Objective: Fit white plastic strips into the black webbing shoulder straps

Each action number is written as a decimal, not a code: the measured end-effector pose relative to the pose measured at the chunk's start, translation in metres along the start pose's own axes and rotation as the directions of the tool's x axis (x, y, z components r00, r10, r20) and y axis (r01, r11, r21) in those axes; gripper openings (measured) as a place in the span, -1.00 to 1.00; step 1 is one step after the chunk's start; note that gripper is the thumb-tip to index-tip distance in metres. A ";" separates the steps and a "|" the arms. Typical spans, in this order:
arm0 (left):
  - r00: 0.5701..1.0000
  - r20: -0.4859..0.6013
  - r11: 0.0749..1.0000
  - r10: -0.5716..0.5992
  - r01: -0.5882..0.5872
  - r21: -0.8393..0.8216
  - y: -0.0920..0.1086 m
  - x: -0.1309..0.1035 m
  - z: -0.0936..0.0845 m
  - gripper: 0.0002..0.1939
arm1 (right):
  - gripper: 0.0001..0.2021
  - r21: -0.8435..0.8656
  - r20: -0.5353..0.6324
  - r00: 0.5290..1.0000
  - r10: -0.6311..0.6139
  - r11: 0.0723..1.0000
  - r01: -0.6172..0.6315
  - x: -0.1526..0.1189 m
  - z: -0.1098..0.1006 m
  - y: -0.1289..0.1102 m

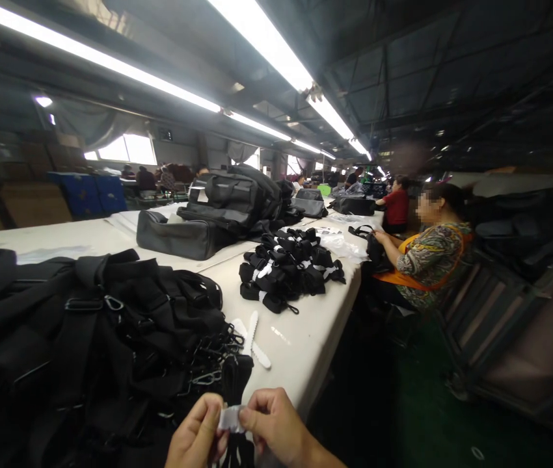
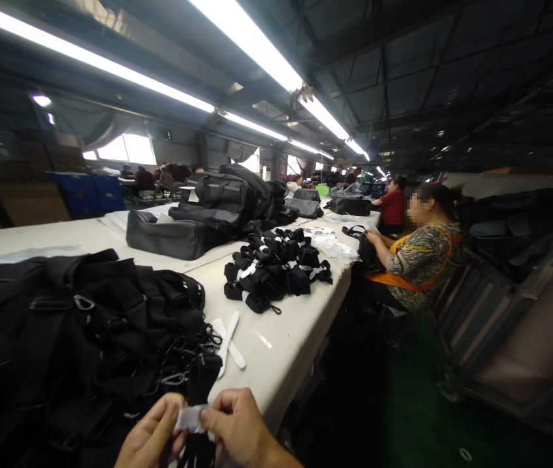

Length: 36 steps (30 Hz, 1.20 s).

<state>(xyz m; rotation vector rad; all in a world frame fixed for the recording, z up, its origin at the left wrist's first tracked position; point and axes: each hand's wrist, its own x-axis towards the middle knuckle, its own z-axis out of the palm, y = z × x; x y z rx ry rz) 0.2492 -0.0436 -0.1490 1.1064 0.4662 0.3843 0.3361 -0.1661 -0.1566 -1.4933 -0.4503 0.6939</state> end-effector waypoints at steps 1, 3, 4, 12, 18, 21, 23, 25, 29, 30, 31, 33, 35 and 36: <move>0.999 0.019 0.998 -0.026 0.027 -0.055 0.001 0.000 0.001 -0.49 | -0.46 0.038 0.001 1.000 -0.003 0.999 0.003 -0.001 0.000 0.001; 0.997 0.066 0.991 -0.050 0.058 -0.121 0.004 -0.001 0.004 -0.50 | -0.47 0.112 -0.013 0.999 -0.033 0.993 0.034 -0.003 -0.001 0.003; 0.994 0.092 0.988 -0.052 0.065 -0.138 0.006 -0.002 0.005 -0.51 | -0.49 0.148 -0.019 0.998 -0.058 0.987 0.060 -0.005 0.000 0.003; 0.993 0.118 0.982 0.000 0.022 -0.185 0.001 0.001 0.007 -0.53 | -0.41 0.428 0.048 0.996 -0.079 0.902 0.051 -0.001 -0.004 -0.012; 0.997 0.013 0.988 0.073 -0.071 -0.135 0.001 0.013 -0.004 -0.58 | -0.36 -0.497 -0.329 0.690 -0.645 0.740 0.454 0.083 -0.079 -0.104; 0.997 0.036 0.992 0.067 -0.062 -0.110 0.000 0.017 -0.011 -0.59 | -0.35 -0.894 -0.249 0.463 -0.851 0.385 0.228 0.147 -0.114 -0.147; 0.994 0.083 0.995 0.075 -0.069 -0.077 0.000 0.018 -0.013 -0.60 | -0.42 -0.967 -0.153 0.465 -0.872 0.230 0.112 0.187 -0.127 -0.160; 0.990 0.111 0.996 0.085 -0.080 -0.047 0.000 0.016 -0.014 -0.62 | -0.45 -0.984 -0.038 0.612 -0.790 0.136 0.113 0.219 -0.132 -0.160; 0.992 0.099 0.996 0.079 -0.076 -0.036 0.001 0.013 -0.013 -0.62 | -0.54 -0.956 0.106 0.776 -0.621 0.153 0.252 0.251 -0.125 -0.141; 0.992 0.095 0.997 0.077 -0.074 -0.037 0.002 0.013 -0.012 -0.61 | -0.57 -0.945 0.124 0.791 -0.600 0.172 0.279 0.251 -0.121 -0.138; 0.993 0.092 0.997 0.076 -0.073 -0.039 0.002 0.013 -0.012 -0.61 | -0.61 -0.933 0.137 0.798 -0.587 0.194 0.303 0.249 -0.118 -0.137; 0.993 0.092 0.996 0.078 -0.074 -0.042 0.003 0.013 -0.012 -0.60 | -0.65 -0.911 0.139 0.791 -0.595 0.236 0.338 0.236 -0.108 -0.135; 0.992 0.097 0.996 0.084 -0.080 -0.046 0.003 0.012 -0.012 -0.59 | -0.66 -0.887 0.136 0.773 -0.619 0.272 0.374 0.213 -0.091 -0.130; 0.991 0.100 0.995 0.088 -0.083 -0.047 0.004 0.012 -0.012 -0.59 | -0.66 -0.870 0.150 0.768 -0.622 0.286 0.401 0.200 -0.079 -0.126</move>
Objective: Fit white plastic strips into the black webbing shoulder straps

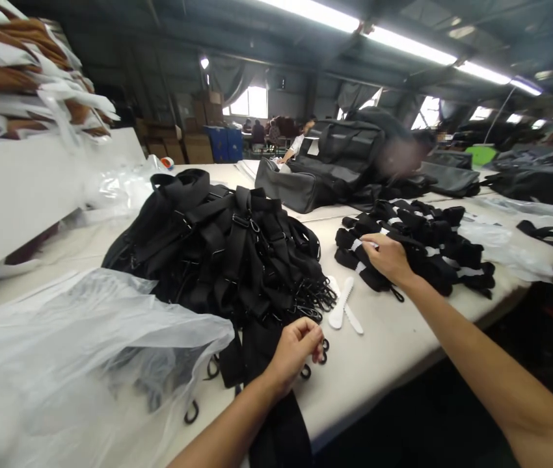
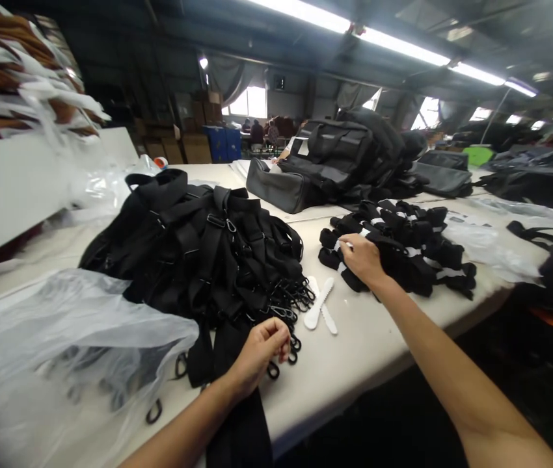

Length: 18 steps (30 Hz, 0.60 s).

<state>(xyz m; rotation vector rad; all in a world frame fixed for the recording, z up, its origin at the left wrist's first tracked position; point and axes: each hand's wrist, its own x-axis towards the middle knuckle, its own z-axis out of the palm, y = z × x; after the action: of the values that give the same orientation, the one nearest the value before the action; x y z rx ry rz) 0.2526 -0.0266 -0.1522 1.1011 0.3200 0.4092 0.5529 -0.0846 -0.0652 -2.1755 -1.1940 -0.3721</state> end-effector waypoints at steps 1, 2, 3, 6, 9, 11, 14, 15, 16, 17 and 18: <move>1.000 0.001 1.000 0.003 -0.003 -0.001 0.000 0.000 0.000 -0.59 | -0.67 0.037 0.021 1.000 -0.023 0.999 0.023 -0.012 0.005 -0.016; 1.000 0.000 1.000 0.005 -0.005 -0.001 0.000 0.000 0.000 -0.59 | -0.69 0.080 0.066 0.996 -0.058 0.995 0.053 -0.024 0.013 -0.033; 1.000 0.000 1.000 0.005 -0.005 -0.001 0.000 -0.001 0.000 -0.60 | -0.70 0.122 0.111 0.990 -0.092 0.989 0.078 -0.035 0.023 -0.051; 1.000 -0.004 1.000 0.007 -0.007 -0.003 0.001 -0.001 0.001 -0.61 | -0.66 0.199 0.160 0.976 -0.148 0.973 0.115 -0.057 0.058 -0.101; 1.000 -0.009 1.000 0.020 -0.020 -0.004 0.001 -0.001 0.002 -0.60 | -0.59 0.205 0.129 0.984 -0.124 0.974 0.095 -0.058 0.082 -0.137; 0.999 -0.013 0.999 0.035 -0.035 -0.003 0.001 0.000 0.002 -0.59 | -0.61 0.228 0.123 0.988 -0.095 0.972 0.065 -0.050 0.088 -0.149; 0.998 -0.017 0.998 0.061 -0.061 -0.009 0.002 0.002 0.000 -0.58 | -0.75 0.311 0.158 0.981 -0.112 0.949 0.058 -0.037 0.087 -0.151; 0.998 -0.018 0.998 0.068 -0.068 -0.015 0.003 0.003 -0.001 -0.58 | -0.74 0.342 0.176 0.976 -0.125 0.938 0.059 -0.034 0.085 -0.149; 0.997 -0.019 0.997 0.073 -0.074 -0.022 0.003 0.003 -0.001 -0.58 | -0.72 0.377 0.195 0.972 -0.132 0.925 0.050 -0.032 0.082 -0.146; 0.997 -0.018 0.996 0.077 -0.078 -0.031 0.003 0.004 -0.002 -0.58 | -0.69 0.414 0.213 0.968 -0.132 0.910 0.033 -0.031 0.078 -0.144; 0.997 -0.016 0.996 0.079 -0.080 -0.042 0.003 0.004 -0.003 -0.59 | -0.66 0.452 0.227 0.966 -0.125 0.892 0.009 -0.031 0.074 -0.142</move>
<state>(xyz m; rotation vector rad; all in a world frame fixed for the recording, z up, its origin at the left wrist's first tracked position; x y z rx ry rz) 0.2544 -0.0214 -0.1507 1.0719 0.2799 0.4930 0.4141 -0.0012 -0.0831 -1.8122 -1.3399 0.1516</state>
